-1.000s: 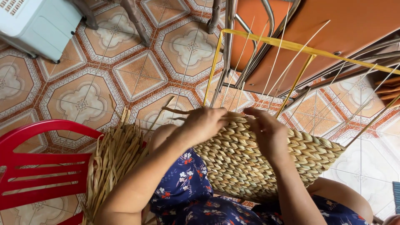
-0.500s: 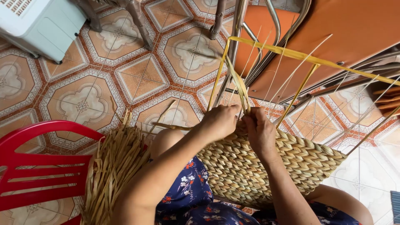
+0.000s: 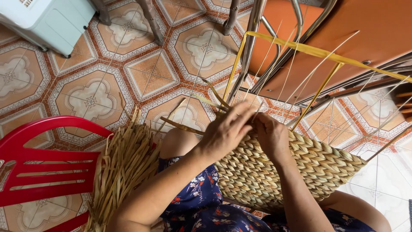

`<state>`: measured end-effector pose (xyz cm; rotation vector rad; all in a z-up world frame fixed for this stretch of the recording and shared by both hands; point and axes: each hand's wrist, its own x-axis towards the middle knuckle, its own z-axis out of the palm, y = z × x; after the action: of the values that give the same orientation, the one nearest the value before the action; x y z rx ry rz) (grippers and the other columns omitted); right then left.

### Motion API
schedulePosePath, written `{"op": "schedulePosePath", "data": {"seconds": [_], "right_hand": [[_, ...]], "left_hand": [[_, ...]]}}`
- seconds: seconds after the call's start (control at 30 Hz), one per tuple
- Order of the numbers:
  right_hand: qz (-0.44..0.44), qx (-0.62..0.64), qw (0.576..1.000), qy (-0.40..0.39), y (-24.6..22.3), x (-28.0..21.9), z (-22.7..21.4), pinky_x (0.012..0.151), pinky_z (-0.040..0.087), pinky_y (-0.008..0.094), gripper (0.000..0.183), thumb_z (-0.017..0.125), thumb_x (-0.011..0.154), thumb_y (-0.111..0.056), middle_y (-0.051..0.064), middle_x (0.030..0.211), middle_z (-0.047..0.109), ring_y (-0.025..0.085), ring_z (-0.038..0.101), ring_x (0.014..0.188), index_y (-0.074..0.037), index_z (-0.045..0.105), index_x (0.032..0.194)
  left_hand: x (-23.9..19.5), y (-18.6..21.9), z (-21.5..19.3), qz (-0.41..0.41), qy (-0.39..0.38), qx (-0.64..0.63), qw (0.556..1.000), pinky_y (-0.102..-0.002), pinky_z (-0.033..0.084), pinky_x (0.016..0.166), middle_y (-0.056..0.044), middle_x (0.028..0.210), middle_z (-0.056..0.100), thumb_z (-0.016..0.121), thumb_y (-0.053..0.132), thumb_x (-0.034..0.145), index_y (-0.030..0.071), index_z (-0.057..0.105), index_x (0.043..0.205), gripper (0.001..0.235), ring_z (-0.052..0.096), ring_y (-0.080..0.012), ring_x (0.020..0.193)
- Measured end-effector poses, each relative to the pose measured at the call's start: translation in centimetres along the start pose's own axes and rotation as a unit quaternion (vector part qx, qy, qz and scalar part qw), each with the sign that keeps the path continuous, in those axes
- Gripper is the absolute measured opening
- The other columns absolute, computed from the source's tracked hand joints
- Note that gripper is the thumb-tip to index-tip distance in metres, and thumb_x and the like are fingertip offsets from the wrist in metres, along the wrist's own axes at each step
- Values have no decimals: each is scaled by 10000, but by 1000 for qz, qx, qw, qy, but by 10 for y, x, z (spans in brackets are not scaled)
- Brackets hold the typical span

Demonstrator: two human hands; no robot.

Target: The person sits on the floor with a partially woven water hyacinth basket on their lap and weaves flat weave strips around the basket's rim, tucking and tightening the strips by hand. They occasionally reach to a pile of loose strips beside them to pull new material and continue wrapping the rim.

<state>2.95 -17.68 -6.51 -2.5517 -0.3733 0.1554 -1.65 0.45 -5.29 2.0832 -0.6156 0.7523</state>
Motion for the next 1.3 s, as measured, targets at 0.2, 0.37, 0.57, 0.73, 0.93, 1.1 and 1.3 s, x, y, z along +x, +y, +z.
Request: {"op": "schedulePosePath", "data": {"seconds": [0.2, 0.37, 0.57, 0.73, 0.93, 1.1, 1.3], "right_hand": [[-101, 158, 977, 103, -1, -3, 1, 614, 657, 283, 100, 640, 995, -68, 103, 995, 776, 160, 767, 735, -62, 651, 1094], [7, 120, 987, 108, -2, 1, 9, 617, 636, 287, 73, 671, 1018, -82, 88, 929, 771, 149, 759, 785, -48, 621, 1059], [-15, 220, 967, 129, 1, -7, 8, 722, 536, 240, 98, 748, 990, -30, 59, 913, 723, 96, 654, 813, -33, 664, 1039], [-44, 280, 953, 109, 5, -12, 8, 799, 570, 227, 85, 729, 1059, 31, 68, 992, 742, 75, 689, 871, -9, 656, 1039], [-86, 228, 962, 122, 23, -14, 14, 802, 618, 228, 116, 727, 1116, 80, 113, 1023, 764, 105, 739, 880, 5, 658, 1061], [-85, 212, 966, 124, 20, -15, 12, 808, 621, 220, 133, 722, 1124, 88, 110, 1025, 764, 96, 740, 879, 5, 644, 1055], [-57, 224, 966, 118, 18, -17, 11, 751, 584, 211, 127, 728, 1124, 61, 100, 1002, 759, 78, 712, 848, -4, 648, 1050]], "left_hand": [[-25, -36, 5, -127, -80, 213, 965, -284, 539, 574, -97, 881, 699, 771, 196, 908, 7, 671, 1165, 334, 614, -180, 731], [-38, -57, -14, -136, -114, 180, 967, -307, 497, 587, -48, 745, 705, 779, 244, 921, 54, 711, 931, 201, 587, -154, 641], [-48, -73, -104, -221, -129, 127, 958, -355, 561, 754, -50, 871, 731, 790, 267, 864, 181, 794, 981, 145, 694, -229, 833], [-106, -89, -202, -420, 1, 147, 895, -360, 587, 791, -84, 1052, 736, 769, 235, 911, 116, 721, 1184, 302, 713, -219, 918], [-182, -92, -251, -631, -41, 216, 744, -332, 568, 777, 2, 1114, 765, 698, 282, 968, 193, 765, 1088, 163, 711, -169, 919], [-240, -113, -225, -607, -110, 185, 765, -288, 538, 850, 23, 1113, 779, 684, 271, 971, 204, 796, 1053, 154, 692, -114, 930], [-265, -142, -181, -668, -87, 286, 682, -354, 569, 691, -85, 958, 745, 689, 271, 966, 126, 719, 1079, 187, 699, -191, 765]]}}
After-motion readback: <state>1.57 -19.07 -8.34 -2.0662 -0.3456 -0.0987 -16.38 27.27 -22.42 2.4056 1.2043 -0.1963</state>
